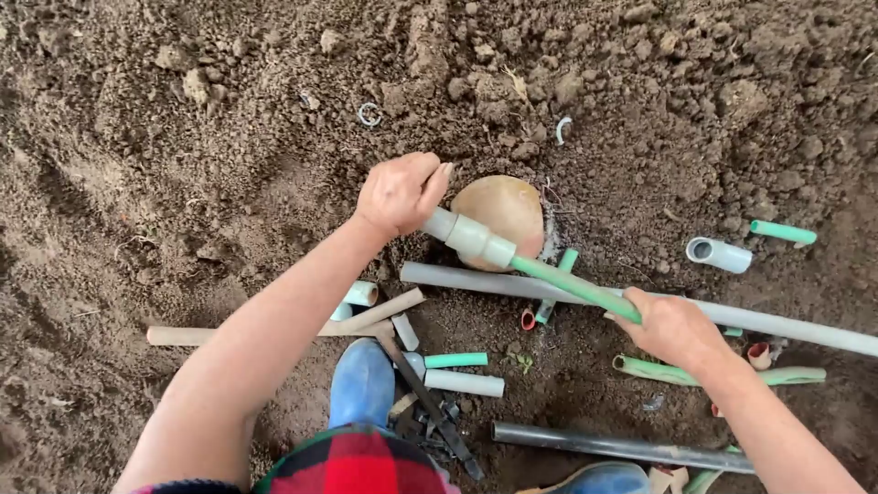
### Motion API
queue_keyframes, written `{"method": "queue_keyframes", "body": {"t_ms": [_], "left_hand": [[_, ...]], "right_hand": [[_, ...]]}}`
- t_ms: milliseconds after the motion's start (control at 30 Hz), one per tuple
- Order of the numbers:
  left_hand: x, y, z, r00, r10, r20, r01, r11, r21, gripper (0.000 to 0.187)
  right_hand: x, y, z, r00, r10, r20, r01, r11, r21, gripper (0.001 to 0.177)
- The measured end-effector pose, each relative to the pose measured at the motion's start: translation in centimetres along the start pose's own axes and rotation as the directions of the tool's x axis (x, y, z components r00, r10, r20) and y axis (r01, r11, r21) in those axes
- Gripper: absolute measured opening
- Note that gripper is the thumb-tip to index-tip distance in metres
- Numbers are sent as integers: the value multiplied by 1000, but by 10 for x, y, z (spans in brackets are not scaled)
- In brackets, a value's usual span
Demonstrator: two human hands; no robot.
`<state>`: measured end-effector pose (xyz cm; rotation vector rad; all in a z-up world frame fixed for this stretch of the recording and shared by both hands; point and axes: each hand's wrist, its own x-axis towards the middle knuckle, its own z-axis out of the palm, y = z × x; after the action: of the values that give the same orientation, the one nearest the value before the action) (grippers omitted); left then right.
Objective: The person assembles a pipe structure on the ground using various PVC pipes and fittings. They connect green and white pipes with elbows and couplings, using a rock as a makeshift anvil to tap pieces together.
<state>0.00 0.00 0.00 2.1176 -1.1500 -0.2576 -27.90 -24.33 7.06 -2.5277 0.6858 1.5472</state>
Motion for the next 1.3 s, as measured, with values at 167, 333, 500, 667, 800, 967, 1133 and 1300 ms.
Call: {"method": "queue_keyframes", "body": {"t_ms": [167, 333, 500, 667, 800, 967, 1133, 1300], "left_hand": [[0, -2, 3, 999, -18, 38, 19, 1000, -14, 34], [-8, -12, 18, 997, -30, -67, 26, 998, -52, 33], [3, 6, 3, 996, -23, -85, 25, 1000, 16, 32], [-9, -4, 10, 975, -207, -80, 195, 971, -139, 36], [-10, -7, 10, 961, -251, -116, 232, 960, -156, 39], [-8, -5, 8, 956, -265, -127, 245, 957, -156, 40], [-3, -7, 11, 952, -273, -137, 245, 950, -196, 42], [-11, -10, 18, 935, -303, -188, 262, 942, -211, 42]], "right_hand": [[21, 12, 8, 998, -69, -10, 69, 998, 10, 20], [26, 18, 25, 951, -192, -244, 212, 975, 60, 29], [17, 18, 31, 875, -194, -443, 237, 971, 44, 36], [-9, 15, 14, 889, -148, -433, 157, 987, -15, 31], [5, 23, 19, 903, -158, -400, 148, 987, -56, 23], [22, 32, 30, 879, -194, -435, 176, 981, -82, 18], [42, 39, 43, 829, -247, -501, 217, 969, -120, 14], [64, 47, 57, 721, -273, -636, 172, 961, -217, 12]]}}
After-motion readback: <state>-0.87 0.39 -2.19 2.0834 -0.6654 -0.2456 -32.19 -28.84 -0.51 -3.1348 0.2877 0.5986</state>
